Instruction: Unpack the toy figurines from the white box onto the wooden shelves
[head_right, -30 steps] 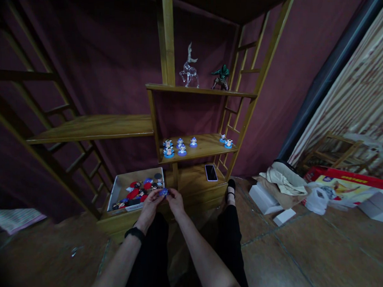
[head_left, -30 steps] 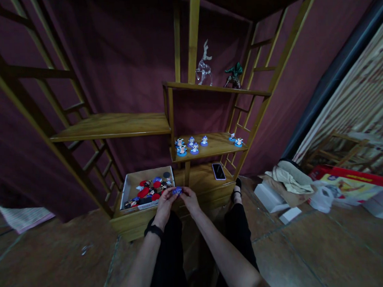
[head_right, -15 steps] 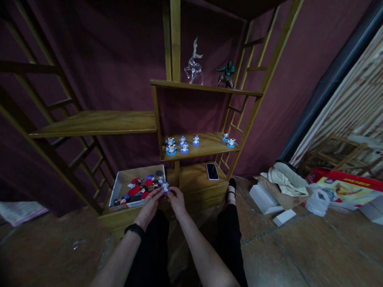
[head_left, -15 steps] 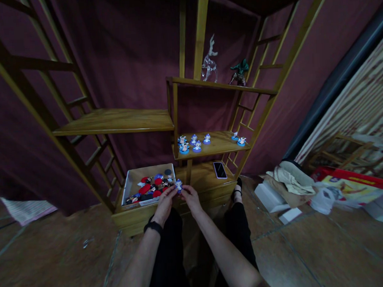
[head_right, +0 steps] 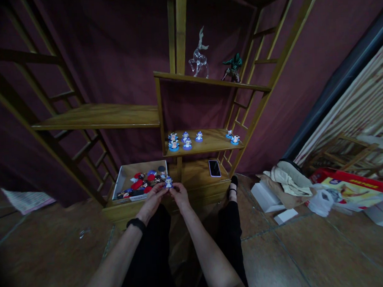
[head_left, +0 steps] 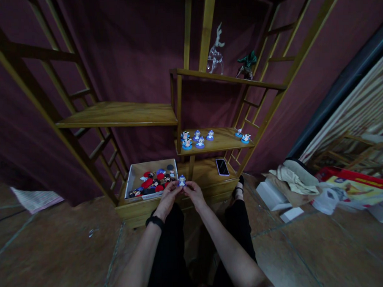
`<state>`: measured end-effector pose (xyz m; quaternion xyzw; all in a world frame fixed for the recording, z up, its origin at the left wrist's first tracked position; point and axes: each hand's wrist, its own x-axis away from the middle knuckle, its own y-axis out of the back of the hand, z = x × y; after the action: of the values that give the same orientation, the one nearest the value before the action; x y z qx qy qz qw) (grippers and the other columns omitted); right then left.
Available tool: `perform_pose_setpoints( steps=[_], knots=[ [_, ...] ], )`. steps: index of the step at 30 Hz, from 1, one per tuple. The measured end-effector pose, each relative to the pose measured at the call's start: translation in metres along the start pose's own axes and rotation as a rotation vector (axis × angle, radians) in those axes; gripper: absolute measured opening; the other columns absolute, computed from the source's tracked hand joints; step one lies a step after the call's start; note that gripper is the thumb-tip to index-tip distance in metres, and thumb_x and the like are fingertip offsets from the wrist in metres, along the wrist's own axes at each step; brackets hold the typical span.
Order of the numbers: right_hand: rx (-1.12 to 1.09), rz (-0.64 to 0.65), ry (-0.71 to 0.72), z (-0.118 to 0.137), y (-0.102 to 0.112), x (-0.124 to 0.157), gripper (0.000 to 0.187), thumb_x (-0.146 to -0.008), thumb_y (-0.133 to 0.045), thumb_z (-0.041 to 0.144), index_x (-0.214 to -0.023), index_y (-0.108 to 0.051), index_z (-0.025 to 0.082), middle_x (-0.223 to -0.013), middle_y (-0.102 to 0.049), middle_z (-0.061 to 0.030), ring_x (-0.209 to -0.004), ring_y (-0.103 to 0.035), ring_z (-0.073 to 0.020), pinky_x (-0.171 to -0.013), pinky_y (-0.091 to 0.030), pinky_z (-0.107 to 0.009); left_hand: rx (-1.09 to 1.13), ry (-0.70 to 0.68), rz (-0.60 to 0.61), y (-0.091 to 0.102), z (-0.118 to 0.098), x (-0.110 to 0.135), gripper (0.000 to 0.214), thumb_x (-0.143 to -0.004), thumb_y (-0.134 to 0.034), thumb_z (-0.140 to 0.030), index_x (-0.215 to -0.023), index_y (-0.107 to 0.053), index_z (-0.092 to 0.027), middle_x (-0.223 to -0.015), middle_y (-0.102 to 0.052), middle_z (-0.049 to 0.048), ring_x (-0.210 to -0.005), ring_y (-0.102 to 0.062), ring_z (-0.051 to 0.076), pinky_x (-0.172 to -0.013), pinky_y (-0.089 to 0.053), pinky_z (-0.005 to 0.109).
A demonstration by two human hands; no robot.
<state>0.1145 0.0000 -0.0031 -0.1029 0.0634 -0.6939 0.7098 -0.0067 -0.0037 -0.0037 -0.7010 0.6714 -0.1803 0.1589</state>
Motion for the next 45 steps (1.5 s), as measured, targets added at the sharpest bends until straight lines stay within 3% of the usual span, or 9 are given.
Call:
perform_pose_setpoints(
  steps=[5, 9, 16, 24, 30, 37, 45],
  knots=[
    [-0.040, -0.022, 0.032, -0.001, 0.005, 0.000, 0.027, -0.059, -0.068, 0.031, -0.083, -0.063, 0.019, -0.077, -0.063, 0.0016, -0.071, -0.057, -0.0132, -0.065, -0.045, -0.025, -0.183, -0.067, 0.033, 0.001, 0.005, 0.000, 0.037, -0.064, -0.070, -0.029, -0.096, -0.058, -0.017, -0.087, -0.065, 0.0032, -0.081, -0.060, 0.016, -0.078, -0.045, 0.032],
    [-0.133, -0.049, 0.043, -0.005, 0.009, 0.001, 0.033, -0.053, -0.071, 0.024, -0.085, -0.064, 0.020, -0.085, -0.065, 0.0002, -0.081, -0.058, -0.0158, -0.074, -0.045, -0.028, -0.362, -0.129, 0.023, 0.000, 0.007, 0.001, 0.036, -0.062, -0.069, -0.030, -0.093, -0.057, -0.017, -0.085, -0.065, 0.0034, -0.082, -0.059, 0.017, -0.079, -0.044, 0.032],
    [-0.170, 0.026, 0.003, -0.011, 0.016, 0.002, 0.030, -0.059, -0.068, 0.028, -0.088, -0.065, 0.019, -0.087, -0.067, -0.0017, -0.083, -0.059, -0.0165, -0.080, -0.045, -0.031, -0.635, -0.291, 0.046, -0.001, 0.014, 0.009, 0.033, -0.072, -0.059, -0.032, -0.102, -0.057, -0.018, -0.094, -0.065, 0.0056, -0.087, -0.060, 0.019, -0.082, -0.044, 0.035],
    [-0.181, 0.018, -0.036, -0.007, 0.021, 0.000, 0.027, -0.060, -0.068, 0.028, -0.085, -0.062, 0.019, -0.082, -0.066, 0.0000, -0.074, -0.058, -0.0136, -0.071, -0.045, -0.026, -1.204, -0.463, 0.163, -0.007, 0.004, 0.020, 0.039, -0.084, -0.044, -0.026, -0.122, -0.047, -0.020, -0.116, -0.058, 0.0110, -0.104, -0.056, 0.023, -0.090, -0.041, 0.037],
    [-0.144, -0.014, -0.006, -0.014, 0.022, -0.002, 0.030, -0.059, -0.066, 0.028, -0.088, -0.061, 0.020, -0.084, -0.066, 0.0007, -0.078, -0.058, -0.0136, -0.076, -0.044, -0.027, -1.582, -0.580, 0.252, -0.010, -0.003, 0.025, 0.043, -0.086, -0.037, -0.019, -0.129, -0.039, -0.016, -0.121, -0.053, 0.0147, -0.108, -0.052, 0.024, -0.090, -0.040, 0.037],
    [-0.151, 0.009, -0.029, -0.018, 0.029, 0.001, 0.030, -0.061, -0.064, 0.025, -0.091, -0.059, 0.020, -0.087, -0.065, 0.0002, -0.079, -0.057, -0.0134, -0.077, -0.043, -0.027, -1.727, -0.608, 0.263, -0.012, 0.003, 0.030, 0.045, -0.086, -0.035, -0.017, -0.131, -0.034, -0.015, -0.123, -0.051, 0.0151, -0.110, -0.051, 0.024, -0.087, -0.041, 0.036],
    [-0.128, -0.022, -0.042, -0.028, 0.037, -0.001, 0.034, -0.060, -0.065, 0.023, -0.094, -0.058, 0.020, -0.087, -0.064, 0.0002, -0.078, -0.056, -0.0140, -0.075, -0.043, -0.027, -1.744, -0.589, 0.291, -0.017, 0.005, 0.030, 0.047, -0.084, -0.036, -0.014, -0.131, -0.034, -0.016, -0.124, -0.050, 0.0154, -0.113, -0.048, 0.023, -0.089, -0.040, 0.037]
  ],
)
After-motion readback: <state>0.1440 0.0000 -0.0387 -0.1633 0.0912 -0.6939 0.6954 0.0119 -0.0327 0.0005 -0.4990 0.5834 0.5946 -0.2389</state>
